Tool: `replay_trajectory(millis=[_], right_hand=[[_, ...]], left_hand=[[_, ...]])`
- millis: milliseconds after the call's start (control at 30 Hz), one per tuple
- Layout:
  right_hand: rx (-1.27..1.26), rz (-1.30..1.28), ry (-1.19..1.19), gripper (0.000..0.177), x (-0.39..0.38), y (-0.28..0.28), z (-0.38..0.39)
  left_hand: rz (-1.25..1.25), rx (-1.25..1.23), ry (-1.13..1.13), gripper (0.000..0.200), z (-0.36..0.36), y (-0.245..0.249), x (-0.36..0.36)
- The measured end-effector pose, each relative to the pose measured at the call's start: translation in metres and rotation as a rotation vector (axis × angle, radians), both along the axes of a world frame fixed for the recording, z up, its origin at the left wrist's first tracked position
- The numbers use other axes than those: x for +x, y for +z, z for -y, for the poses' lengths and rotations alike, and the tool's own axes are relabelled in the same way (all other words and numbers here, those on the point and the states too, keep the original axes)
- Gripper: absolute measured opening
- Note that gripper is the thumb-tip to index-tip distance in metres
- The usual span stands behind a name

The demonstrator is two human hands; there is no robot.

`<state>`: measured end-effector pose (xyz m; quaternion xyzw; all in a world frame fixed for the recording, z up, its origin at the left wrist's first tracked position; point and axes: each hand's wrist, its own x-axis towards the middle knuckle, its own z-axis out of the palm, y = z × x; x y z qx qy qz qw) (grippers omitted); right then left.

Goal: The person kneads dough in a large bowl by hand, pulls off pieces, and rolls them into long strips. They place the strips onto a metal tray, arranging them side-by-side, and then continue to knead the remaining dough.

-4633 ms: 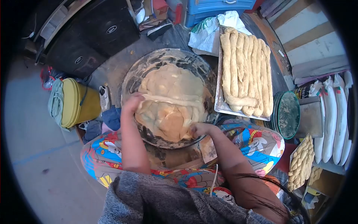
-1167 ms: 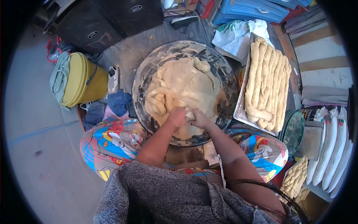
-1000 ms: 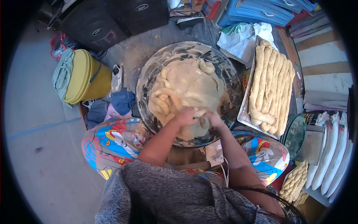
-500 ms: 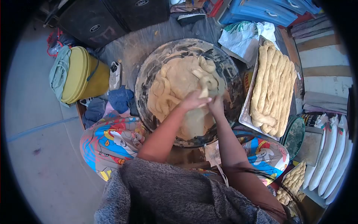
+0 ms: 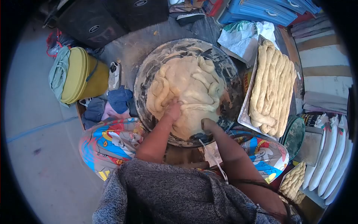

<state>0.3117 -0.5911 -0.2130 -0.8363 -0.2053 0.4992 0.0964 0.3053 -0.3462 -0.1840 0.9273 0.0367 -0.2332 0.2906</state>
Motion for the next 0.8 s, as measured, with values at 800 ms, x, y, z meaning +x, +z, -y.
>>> replay_trajectory(millis=[800], right_hand=[[-0.182, 0.260, -0.613, 0.082, -0.070, 0.025, -0.072]], left_hand=[[-0.138, -0.047, 0.575, 0.039, -0.048, -0.004, 0.007]])
